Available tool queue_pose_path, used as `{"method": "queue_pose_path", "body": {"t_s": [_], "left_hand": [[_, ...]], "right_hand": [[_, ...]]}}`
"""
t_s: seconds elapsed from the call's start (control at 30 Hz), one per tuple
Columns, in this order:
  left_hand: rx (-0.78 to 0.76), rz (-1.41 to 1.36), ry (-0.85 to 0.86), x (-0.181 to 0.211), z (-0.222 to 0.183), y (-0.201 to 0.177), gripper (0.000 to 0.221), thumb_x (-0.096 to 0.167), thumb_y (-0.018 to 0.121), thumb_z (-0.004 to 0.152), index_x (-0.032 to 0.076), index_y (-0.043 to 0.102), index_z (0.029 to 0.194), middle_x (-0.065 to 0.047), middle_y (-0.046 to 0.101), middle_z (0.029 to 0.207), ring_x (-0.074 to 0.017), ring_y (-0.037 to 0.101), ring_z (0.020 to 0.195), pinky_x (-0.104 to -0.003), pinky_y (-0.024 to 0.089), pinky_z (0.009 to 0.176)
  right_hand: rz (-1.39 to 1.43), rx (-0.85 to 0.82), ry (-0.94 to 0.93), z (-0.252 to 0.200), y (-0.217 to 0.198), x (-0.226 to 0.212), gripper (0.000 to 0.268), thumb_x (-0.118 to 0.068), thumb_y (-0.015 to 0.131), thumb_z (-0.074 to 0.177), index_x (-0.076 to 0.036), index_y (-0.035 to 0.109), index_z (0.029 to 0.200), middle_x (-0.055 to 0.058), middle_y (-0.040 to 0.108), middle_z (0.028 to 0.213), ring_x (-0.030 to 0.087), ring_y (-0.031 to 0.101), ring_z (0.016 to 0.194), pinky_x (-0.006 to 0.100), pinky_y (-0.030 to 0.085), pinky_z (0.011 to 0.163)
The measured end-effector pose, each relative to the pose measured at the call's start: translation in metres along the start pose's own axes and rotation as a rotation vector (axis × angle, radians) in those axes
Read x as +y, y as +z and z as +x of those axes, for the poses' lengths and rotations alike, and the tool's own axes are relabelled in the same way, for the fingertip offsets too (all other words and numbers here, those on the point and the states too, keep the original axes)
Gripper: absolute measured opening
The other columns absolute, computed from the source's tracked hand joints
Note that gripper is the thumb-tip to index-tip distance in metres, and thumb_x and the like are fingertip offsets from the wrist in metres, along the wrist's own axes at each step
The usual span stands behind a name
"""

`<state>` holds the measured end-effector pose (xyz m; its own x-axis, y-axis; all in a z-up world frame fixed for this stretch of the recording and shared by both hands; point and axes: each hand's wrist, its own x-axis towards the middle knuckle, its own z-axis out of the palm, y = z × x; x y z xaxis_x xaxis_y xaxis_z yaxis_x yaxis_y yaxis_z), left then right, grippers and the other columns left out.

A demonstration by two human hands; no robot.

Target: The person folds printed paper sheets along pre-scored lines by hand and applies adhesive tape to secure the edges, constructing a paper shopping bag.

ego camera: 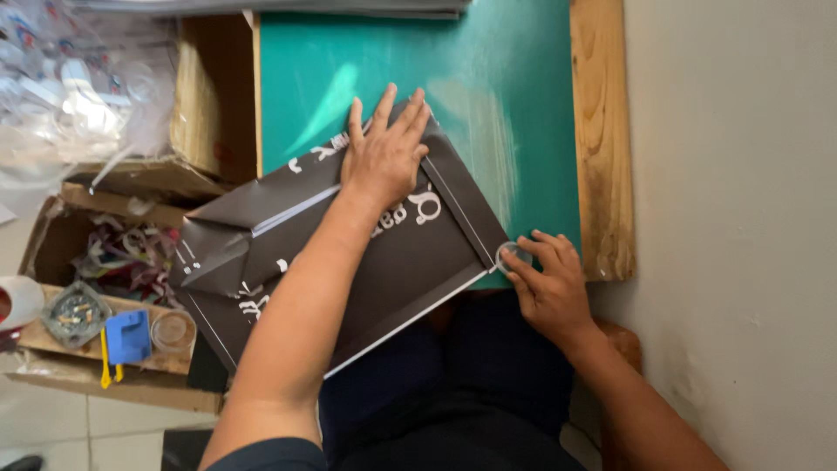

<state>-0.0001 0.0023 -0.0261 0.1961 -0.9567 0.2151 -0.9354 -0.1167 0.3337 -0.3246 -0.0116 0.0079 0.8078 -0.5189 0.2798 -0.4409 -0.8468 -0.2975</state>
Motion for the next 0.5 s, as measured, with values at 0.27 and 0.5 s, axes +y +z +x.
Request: {"method": "queue_pose_path", "body": {"t_s": [0.27, 0.5], "left_hand": [[0.026, -0.032, -0.026, 0.001, 0.0, 0.003, 0.054, 0.03, 0.058, 0.099, 0.013, 0.05, 0.15, 0.001, 0.037, 0.163, -0.0286, 0.024, 0.153, -0.066, 0.012, 0.12], [-0.029, -0.055, -0.073, 0.003, -0.003, -0.001, 0.052, 0.027, 0.057, 0.099, 0.015, 0.051, 0.15, 0.003, 0.037, 0.164, -0.0265, 0.024, 0.154, -0.063, 0.011, 0.122]], "right_hand": [[0.165, 0.052, -0.146, 0.11, 0.029, -0.023, 0.027, -0.006, 0.074, 0.09, -0.009, 0.075, 0.117, 0.016, 0.065, 0.134, 0.038, 0.057, 0.128, 0.046, 0.05, 0.106], [0.124, 0.063, -0.182, 0.128, 0.053, -0.03, 0.025, -0.011, 0.078, 0.089, -0.012, 0.079, 0.114, 0.016, 0.064, 0.128, 0.038, 0.056, 0.129, 0.045, 0.051, 0.104]]}}
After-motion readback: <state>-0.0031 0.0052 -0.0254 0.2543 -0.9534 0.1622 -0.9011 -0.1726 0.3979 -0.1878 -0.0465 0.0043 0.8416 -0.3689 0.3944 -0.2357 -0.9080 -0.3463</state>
